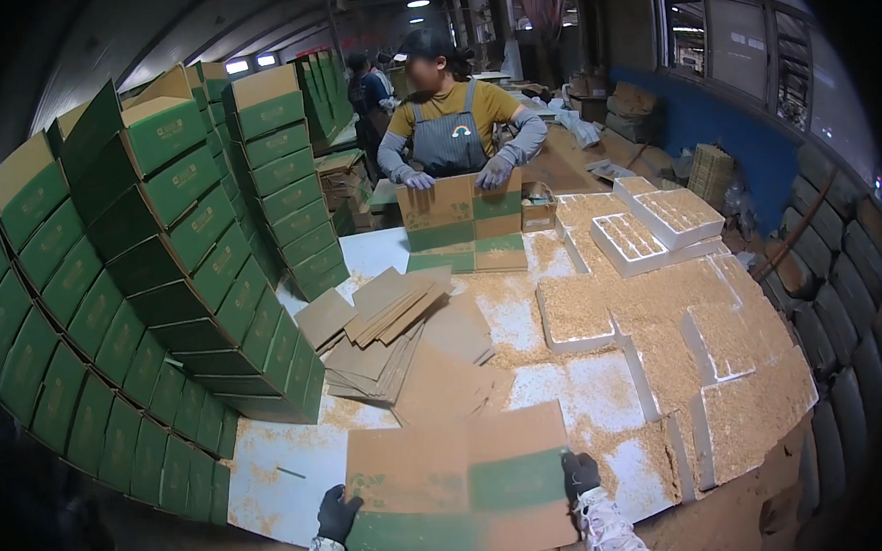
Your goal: The person folds cardboard boxes into shape, inserts paper packets and foam trays filled with grain into the boxes, and stacks the packed boxes by hand.
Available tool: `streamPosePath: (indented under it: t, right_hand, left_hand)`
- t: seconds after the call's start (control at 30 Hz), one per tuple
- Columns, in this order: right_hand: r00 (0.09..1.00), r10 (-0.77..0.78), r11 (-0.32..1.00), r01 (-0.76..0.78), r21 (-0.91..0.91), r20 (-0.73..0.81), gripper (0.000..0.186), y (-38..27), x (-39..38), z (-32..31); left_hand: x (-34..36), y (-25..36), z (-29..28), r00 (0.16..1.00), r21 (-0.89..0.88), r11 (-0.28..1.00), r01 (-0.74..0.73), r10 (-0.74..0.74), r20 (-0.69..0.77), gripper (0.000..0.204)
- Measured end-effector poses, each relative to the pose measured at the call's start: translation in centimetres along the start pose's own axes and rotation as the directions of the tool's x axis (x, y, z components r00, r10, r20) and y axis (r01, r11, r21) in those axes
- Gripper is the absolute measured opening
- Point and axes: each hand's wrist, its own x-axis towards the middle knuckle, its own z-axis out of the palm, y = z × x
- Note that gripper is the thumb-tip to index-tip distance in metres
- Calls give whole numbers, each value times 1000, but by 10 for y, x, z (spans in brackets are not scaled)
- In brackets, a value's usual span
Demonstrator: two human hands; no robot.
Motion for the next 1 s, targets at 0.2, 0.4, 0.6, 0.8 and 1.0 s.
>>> streamPosePath:
  t: [0.2,0.4,0.6,0.8,1.0]
  right_hand:
    - [835,-194,521,-357,775,515,48,-67,-26,-46]
    - [22,-561,679,584,445,828,45,-155,-40,-33]
    - [39,-351,710,662,239,936,59,-215,-85,29]
    - [298,-184,629,768,-121,937,69,-263,-121,28]
    - [518,-695,380,853,-357,498,54,-262,-46,-26]
  left_hand:
    - [-4,92,-55,900,-511,857,-70,-167,-404,25]
    - [-33,220,-36,432,262,761,-593,575,-695,84]
    - [-86,274,-89,459,231,458,-858,887,-51,50]
    - [-96,227,-124,449,145,455,-879,891,-72,41]
    - [-110,258,-216,416,180,384,-906,725,548,80]
